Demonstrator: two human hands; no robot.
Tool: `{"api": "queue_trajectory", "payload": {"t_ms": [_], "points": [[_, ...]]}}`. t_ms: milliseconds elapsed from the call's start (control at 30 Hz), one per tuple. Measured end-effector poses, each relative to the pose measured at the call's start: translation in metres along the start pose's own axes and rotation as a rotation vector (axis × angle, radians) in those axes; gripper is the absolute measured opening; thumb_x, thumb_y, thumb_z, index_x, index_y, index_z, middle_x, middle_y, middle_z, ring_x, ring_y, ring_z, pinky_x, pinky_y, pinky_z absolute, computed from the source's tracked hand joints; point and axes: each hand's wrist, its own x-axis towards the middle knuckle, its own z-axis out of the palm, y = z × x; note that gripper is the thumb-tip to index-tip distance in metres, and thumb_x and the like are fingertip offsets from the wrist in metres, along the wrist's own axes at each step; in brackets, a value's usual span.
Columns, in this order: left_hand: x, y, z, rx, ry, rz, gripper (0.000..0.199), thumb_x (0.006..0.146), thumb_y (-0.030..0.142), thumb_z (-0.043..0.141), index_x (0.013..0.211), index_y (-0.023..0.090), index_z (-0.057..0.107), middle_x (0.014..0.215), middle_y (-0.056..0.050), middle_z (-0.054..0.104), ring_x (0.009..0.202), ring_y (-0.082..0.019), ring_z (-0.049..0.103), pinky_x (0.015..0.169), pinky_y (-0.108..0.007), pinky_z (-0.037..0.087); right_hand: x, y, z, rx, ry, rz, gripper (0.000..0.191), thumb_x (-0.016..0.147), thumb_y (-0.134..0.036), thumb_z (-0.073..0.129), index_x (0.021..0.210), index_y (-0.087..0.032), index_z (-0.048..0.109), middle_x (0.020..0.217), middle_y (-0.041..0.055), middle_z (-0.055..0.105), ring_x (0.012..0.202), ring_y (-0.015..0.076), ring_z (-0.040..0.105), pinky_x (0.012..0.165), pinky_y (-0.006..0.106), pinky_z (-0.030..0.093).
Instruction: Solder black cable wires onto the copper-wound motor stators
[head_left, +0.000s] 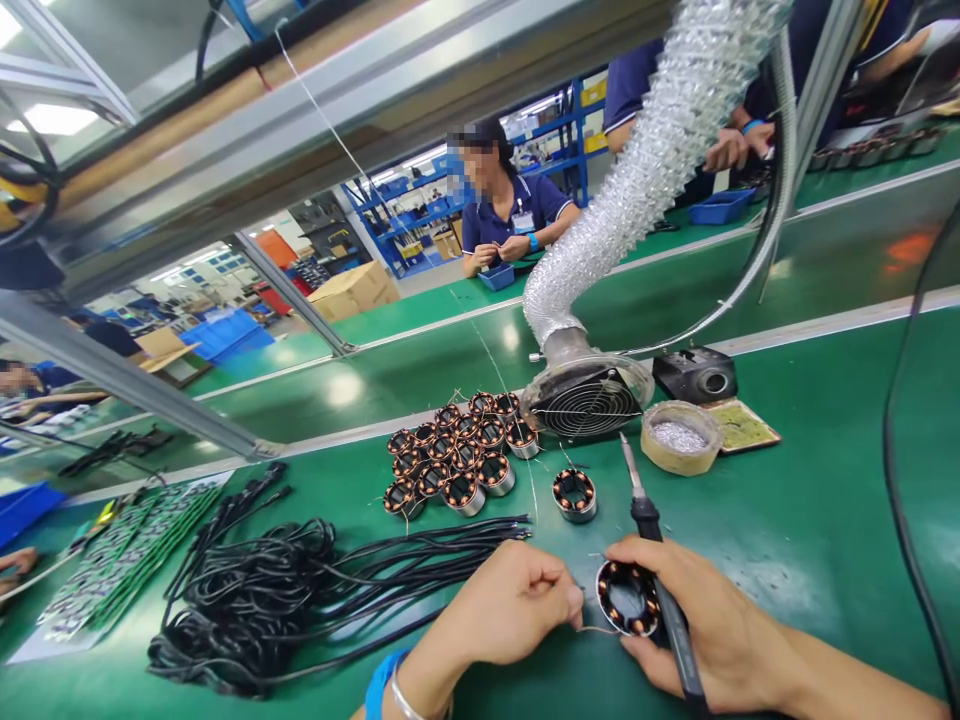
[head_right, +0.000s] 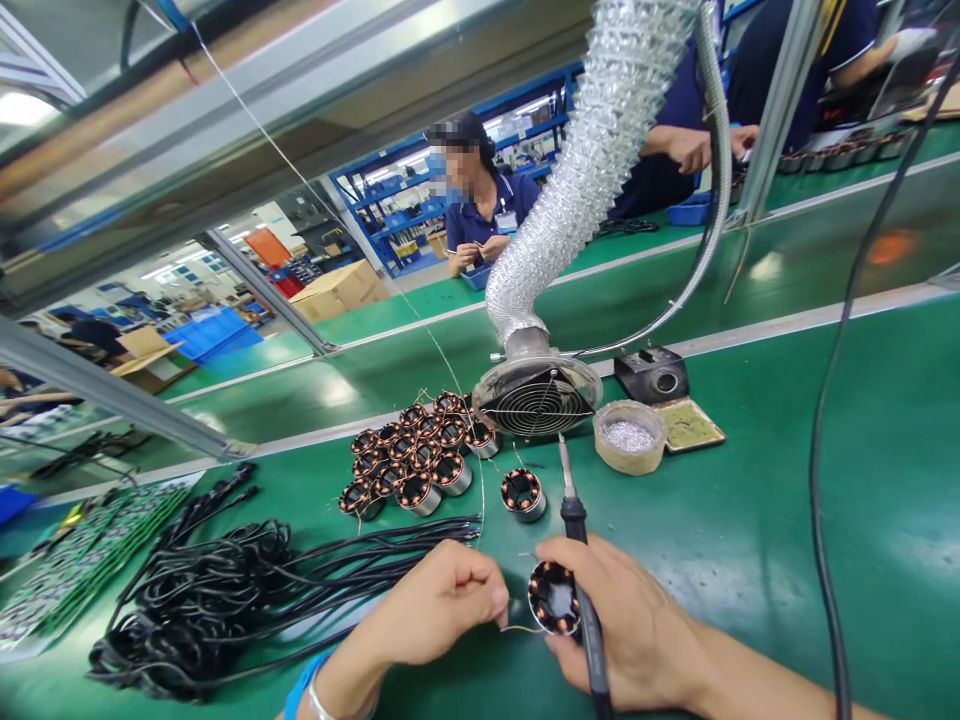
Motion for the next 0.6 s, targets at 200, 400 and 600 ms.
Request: {"api": "queue_trajectory", "payload": {"t_ms": [200, 400, 600], "points": [[0.018, 0.004, 0.017, -0.387, 0.008, -0.031, 0.054, 0.063, 0.068, 0.071, 0.060, 0.014, 0.062, 0.043, 0.007, 0.035, 0.049, -0.009, 0.028, 0.052, -0.025, 0.020, 0.001, 0.000, -0.002, 0.021, 0.012, 0.044, 0.053, 0.077, -0.020, 0.055, 0.128, -0.020, 0.042, 0.093, 0.0056, 0.068, 0.079, 0.0187, 0.069, 0.070, 0.029, 0.060], [-0.005, 0.002, 0.008, 0.159, 0.064, 0.011, 0.034, 0.077, 0.048, 0.072, 0.078, 0.014, 0.068, 0.049, 0.011, 0.027, 0.049, -0.008, 0.020, 0.049, -0.025, 0.014, 0.000, 0.008, -0.006, 0.013, 0.004, 0.086, 0.052, 0.078, -0.021, 0.058, 0.128, -0.020, 0.045, 0.101, 0.0079, 0.068, 0.087, 0.0209, 0.071, 0.074, 0.030, 0.061], [-0.006, 0.003, 0.012, 0.261, 0.140, 0.047, 0.015, 0.081, 0.031, 0.067, 0.081, 0.017, 0.072, 0.049, 0.010, 0.038, 0.049, -0.008, 0.033, 0.051, -0.022, 0.023, -0.012, 0.019, -0.006, -0.035, -0.017, 0.080, 0.049, 0.082, -0.028, 0.062, 0.128, -0.021, 0.048, 0.104, 0.0096, 0.070, 0.086, 0.0238, 0.072, 0.072, 0.033, 0.064]]}}
